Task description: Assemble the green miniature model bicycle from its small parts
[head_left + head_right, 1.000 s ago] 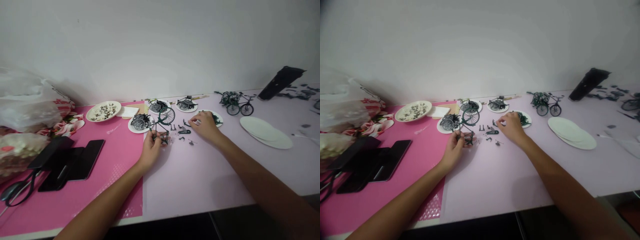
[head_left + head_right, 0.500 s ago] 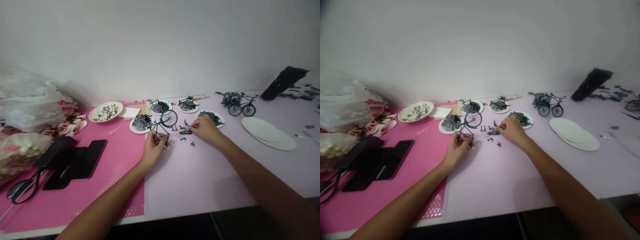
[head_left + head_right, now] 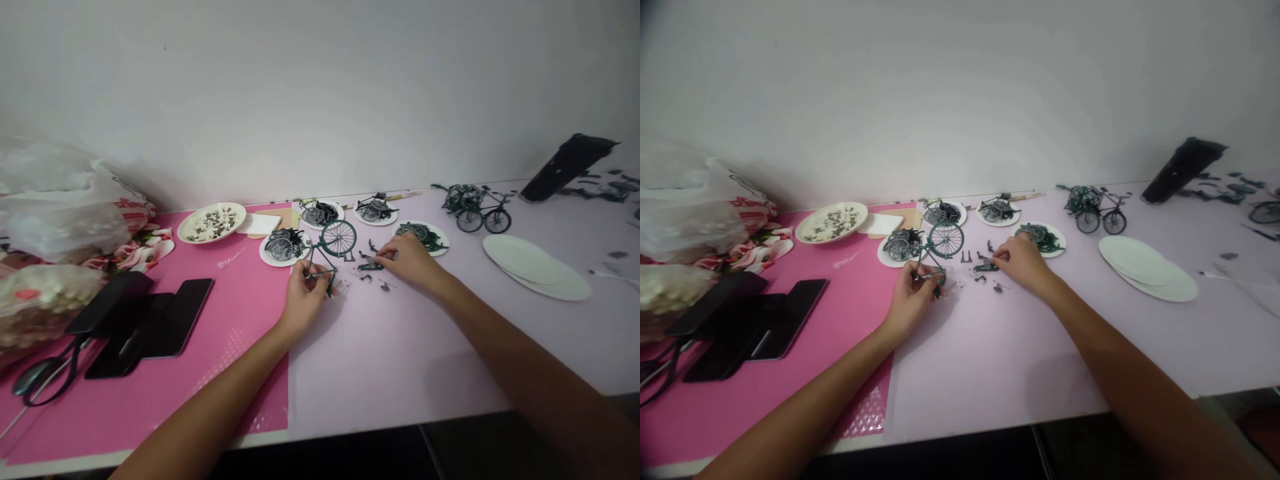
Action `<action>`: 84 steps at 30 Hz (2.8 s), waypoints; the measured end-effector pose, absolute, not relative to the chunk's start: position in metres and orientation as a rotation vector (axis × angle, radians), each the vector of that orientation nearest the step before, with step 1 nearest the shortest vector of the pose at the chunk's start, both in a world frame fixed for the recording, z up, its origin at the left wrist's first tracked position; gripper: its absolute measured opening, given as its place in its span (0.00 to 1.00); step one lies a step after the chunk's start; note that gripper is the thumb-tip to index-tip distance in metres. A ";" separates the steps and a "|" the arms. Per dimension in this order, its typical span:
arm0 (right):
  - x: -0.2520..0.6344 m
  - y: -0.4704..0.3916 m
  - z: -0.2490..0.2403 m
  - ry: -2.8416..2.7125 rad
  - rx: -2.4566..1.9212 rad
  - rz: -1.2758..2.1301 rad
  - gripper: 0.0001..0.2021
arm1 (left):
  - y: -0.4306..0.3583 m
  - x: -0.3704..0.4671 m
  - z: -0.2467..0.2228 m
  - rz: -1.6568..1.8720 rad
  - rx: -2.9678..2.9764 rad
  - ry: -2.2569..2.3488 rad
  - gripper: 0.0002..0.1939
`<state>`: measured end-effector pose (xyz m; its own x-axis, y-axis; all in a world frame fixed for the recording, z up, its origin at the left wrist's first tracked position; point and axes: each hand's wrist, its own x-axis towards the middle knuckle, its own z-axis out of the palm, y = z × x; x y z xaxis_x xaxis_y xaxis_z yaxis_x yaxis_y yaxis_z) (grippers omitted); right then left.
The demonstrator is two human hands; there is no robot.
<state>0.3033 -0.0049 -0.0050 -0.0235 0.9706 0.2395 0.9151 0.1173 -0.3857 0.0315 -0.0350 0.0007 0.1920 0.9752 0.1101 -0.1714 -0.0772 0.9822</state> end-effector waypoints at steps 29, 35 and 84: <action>0.299 -0.004 -0.012 -1.940 -1.848 0.114 0.12 | -0.017 0.011 0.030 0.979 0.623 0.562 0.12; 0.307 -0.003 -0.010 -1.919 -1.896 0.055 0.09 | -0.017 0.012 0.025 0.941 0.659 0.580 0.11; 0.321 -0.003 -0.003 -2.154 -1.766 0.130 0.10 | -0.033 0.031 -0.009 1.156 1.270 0.969 0.17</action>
